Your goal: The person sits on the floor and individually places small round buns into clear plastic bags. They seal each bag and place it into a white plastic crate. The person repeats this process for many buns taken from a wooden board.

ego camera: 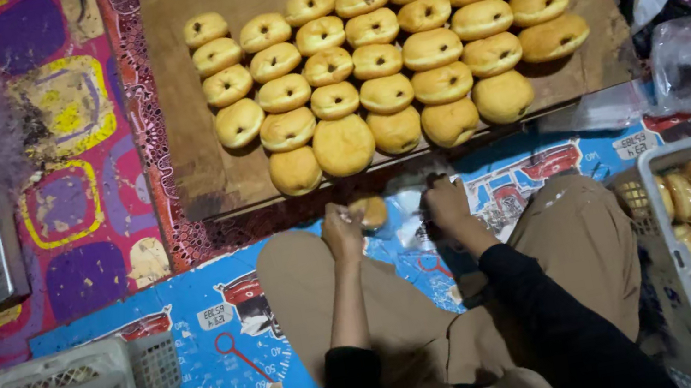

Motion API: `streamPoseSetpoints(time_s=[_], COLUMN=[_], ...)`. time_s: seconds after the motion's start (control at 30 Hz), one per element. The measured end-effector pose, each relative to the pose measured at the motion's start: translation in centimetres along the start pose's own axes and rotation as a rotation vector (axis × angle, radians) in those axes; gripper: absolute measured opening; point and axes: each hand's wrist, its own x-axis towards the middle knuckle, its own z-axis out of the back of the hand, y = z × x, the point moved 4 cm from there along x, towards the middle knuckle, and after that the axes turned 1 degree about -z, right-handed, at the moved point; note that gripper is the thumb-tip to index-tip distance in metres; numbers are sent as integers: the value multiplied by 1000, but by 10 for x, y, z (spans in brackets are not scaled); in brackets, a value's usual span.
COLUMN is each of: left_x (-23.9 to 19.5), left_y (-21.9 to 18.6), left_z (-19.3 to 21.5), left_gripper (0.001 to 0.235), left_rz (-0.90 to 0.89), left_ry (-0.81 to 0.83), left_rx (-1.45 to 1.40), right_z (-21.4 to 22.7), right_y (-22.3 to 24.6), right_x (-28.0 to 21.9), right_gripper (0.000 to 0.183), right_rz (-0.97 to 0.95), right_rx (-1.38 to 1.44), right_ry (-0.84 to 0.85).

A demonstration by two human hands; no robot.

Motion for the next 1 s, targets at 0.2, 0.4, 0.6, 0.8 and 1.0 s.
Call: streamPoseSetpoints(time_s=[0.2, 0.4, 0.6, 0.8, 1.0], left_x=[-24, -103, -149, -144, -110], left_y=[-42, -97, -94, -71, -83], left_z=[11, 28, 1, -14, -65], left_gripper=[71, 64, 42, 44, 37], left_rz=[-172, -402, -333, -322, 166], left_ry=[-45, -91, 71, 12, 549], left_rx=[598, 166, 20, -49, -490], right_z=[-17, -8, 3, 21, 74], right_y=[0, 2, 1, -4, -3], right_x=[8, 5, 3, 7, -104], right_gripper=[22, 13, 40, 20, 19], right_rz=[-6, 64, 112, 167, 329], right_rx=[72, -16, 52, 65, -50], right_ry=[-43, -207, -84, -117, -259])
